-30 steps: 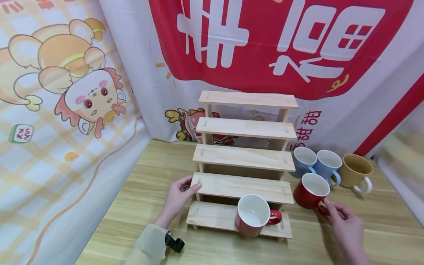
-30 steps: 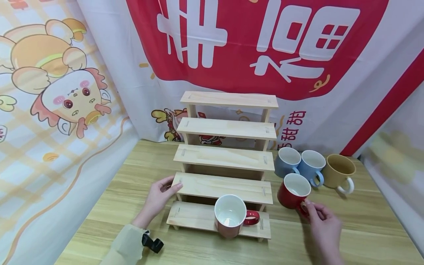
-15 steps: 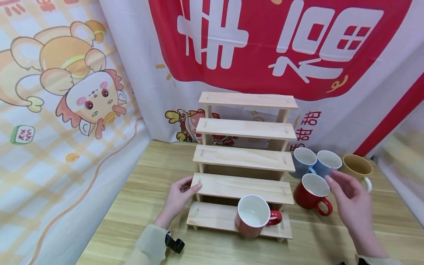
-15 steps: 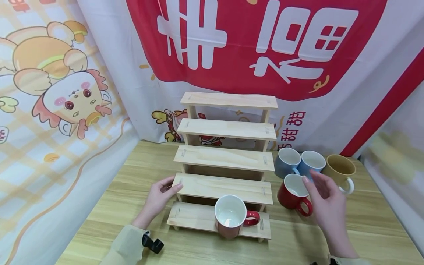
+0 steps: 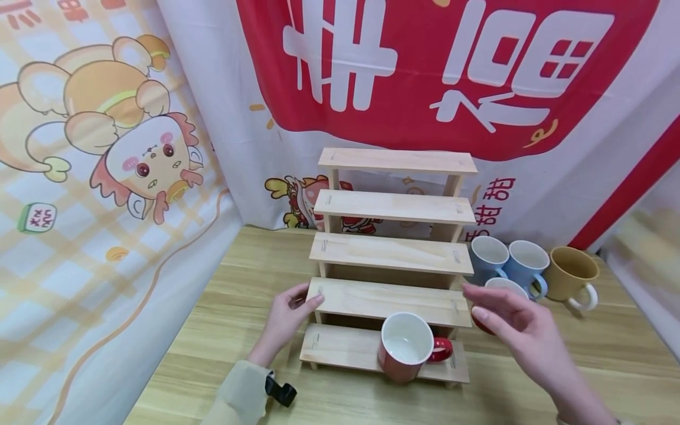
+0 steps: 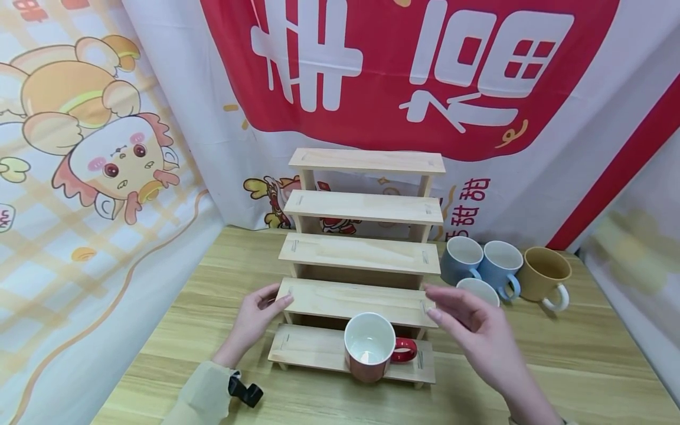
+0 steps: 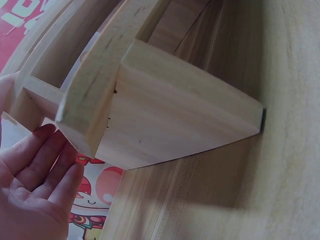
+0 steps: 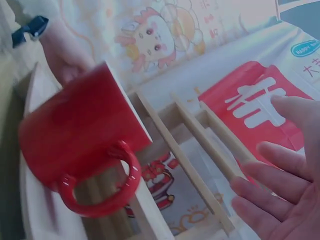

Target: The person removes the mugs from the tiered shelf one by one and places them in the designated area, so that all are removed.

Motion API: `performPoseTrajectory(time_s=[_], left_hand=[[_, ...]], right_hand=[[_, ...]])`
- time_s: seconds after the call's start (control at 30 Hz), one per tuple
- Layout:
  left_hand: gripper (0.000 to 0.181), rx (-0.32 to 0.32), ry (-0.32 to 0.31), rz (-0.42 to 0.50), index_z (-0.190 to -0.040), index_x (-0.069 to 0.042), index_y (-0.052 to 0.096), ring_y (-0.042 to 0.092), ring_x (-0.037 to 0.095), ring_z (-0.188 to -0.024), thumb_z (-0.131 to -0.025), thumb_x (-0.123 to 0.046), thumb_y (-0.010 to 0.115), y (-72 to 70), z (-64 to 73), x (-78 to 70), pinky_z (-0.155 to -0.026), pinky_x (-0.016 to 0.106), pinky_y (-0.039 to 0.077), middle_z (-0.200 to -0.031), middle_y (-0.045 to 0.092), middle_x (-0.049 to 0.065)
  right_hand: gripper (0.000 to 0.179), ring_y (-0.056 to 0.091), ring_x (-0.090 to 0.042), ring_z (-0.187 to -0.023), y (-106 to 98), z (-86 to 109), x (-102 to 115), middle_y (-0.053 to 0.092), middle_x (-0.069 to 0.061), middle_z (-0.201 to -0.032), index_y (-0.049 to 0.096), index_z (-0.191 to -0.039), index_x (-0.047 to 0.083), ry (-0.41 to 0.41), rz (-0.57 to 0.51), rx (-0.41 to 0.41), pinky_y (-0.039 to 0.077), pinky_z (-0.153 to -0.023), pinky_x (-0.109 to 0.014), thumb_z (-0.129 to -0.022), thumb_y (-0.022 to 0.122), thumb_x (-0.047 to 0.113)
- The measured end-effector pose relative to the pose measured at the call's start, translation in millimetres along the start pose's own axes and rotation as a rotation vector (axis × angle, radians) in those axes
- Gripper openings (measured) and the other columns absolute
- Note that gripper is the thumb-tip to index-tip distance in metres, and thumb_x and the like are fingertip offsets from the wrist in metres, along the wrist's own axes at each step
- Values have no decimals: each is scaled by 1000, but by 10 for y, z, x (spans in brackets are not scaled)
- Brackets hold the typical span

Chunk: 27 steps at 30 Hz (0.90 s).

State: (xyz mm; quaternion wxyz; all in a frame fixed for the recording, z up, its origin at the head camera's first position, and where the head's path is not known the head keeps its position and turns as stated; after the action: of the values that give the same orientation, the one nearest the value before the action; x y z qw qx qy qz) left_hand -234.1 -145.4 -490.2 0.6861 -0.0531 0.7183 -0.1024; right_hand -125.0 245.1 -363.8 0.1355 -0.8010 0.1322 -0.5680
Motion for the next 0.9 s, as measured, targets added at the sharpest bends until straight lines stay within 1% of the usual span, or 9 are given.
performPoseTrajectory(time_s=[0.1, 0.2, 0.27, 0.37, 0.47, 0.6, 0.7, 0.83, 0.9], left_hand=[[63, 1, 1, 1, -134, -3, 63, 62, 28, -116, -87, -39, 82, 2, -4, 2, -98, 34, 53, -125, 66, 13], [62, 1, 5, 5, -134, -3, 63, 62, 29, -116, -87, -38, 82, 4, -16, 14, -98, 34, 53, -126, 66, 14], [62, 1, 10, 7, -134, -2, 63, 62, 29, -117, -87, -38, 82, 6, -27, 26, -98, 33, 53, -126, 65, 14], [63, 0, 13, 13, -134, -2, 63, 62, 30, -117, -87, -38, 82, 10, -36, 43, -99, 33, 53, -127, 65, 15], [64, 0, 14, 15, -134, -2, 63, 62, 30, -118, -87, -39, 82, 12, -46, 58, -99, 33, 52, -128, 65, 15], [65, -7, 10, 12, -135, -2, 62, 62, 30, -117, -86, -39, 83, 10, -46, 63, -99, 33, 53, -128, 65, 15], [64, -15, 14, 9, -135, -1, 62, 62, 30, -116, -86, -38, 83, 3, -49, 62, -98, 32, 53, -127, 65, 15], [63, -13, 14, 16, -134, -1, 63, 64, 29, -114, -86, -37, 84, 4, -52, 56, -95, 30, 54, -125, 66, 15], [63, -10, 13, 19, -133, -1, 64, 64, 29, -114, -85, -36, 84, 13, -52, 46, -95, 29, 54, -124, 66, 15]], right_hand=[[25, 67, -14, -111, 68, 68, -25, 70, -8, -126, 69, -126, 8, 25, -14, 63, 57, -86, -23, -101, 64, 6], [24, 68, -20, -110, 144, 132, -65, 71, -11, -124, 70, -124, 7, 29, -56, 129, 57, -87, -25, -101, 63, 4], [24, 69, -23, -108, 205, 171, -108, 71, -12, -122, 71, -123, 7, 48, -88, 168, 57, -87, -26, -101, 64, 4], [23, 69, -23, -108, 289, 220, -189, 72, -10, -121, 72, -123, 8, 91, -111, 207, 58, -87, -27, -101, 65, 7], [21, 68, -18, -108, 337, 246, -272, 72, -4, -119, 74, -121, 11, 137, -98, 203, 57, -85, -27, -101, 66, 12], [19, 67, -16, -107, 360, 249, -357, 73, -2, -118, 75, -118, 13, 157, -67, 174, 57, -84, -27, -100, 68, 15], [19, 67, -15, -105, 385, 235, -445, 74, -1, -115, 76, -117, 14, 197, -46, 163, 57, -83, -27, -99, 70, 19], [23, 66, -15, -102, 441, 235, -582, 73, -1, -113, 75, -118, 11, 286, -40, 180, 57, -83, -28, -99, 70, 24], [25, 65, -15, -103, 468, 245, -633, 73, -3, -114, 74, -120, 8, 307, -45, 193, 57, -83, -28, -100, 68, 24]])
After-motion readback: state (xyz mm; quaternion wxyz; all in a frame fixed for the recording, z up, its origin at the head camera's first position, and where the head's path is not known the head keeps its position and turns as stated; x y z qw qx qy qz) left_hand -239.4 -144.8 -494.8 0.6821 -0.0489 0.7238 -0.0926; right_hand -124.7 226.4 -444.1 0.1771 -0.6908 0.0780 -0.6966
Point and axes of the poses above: each hand's wrist, its own z-axis away from the middle knuckle, its own y-axis out of the palm, x = y × z, the point moved 6 cm from there along -z, towards the middle knuckle
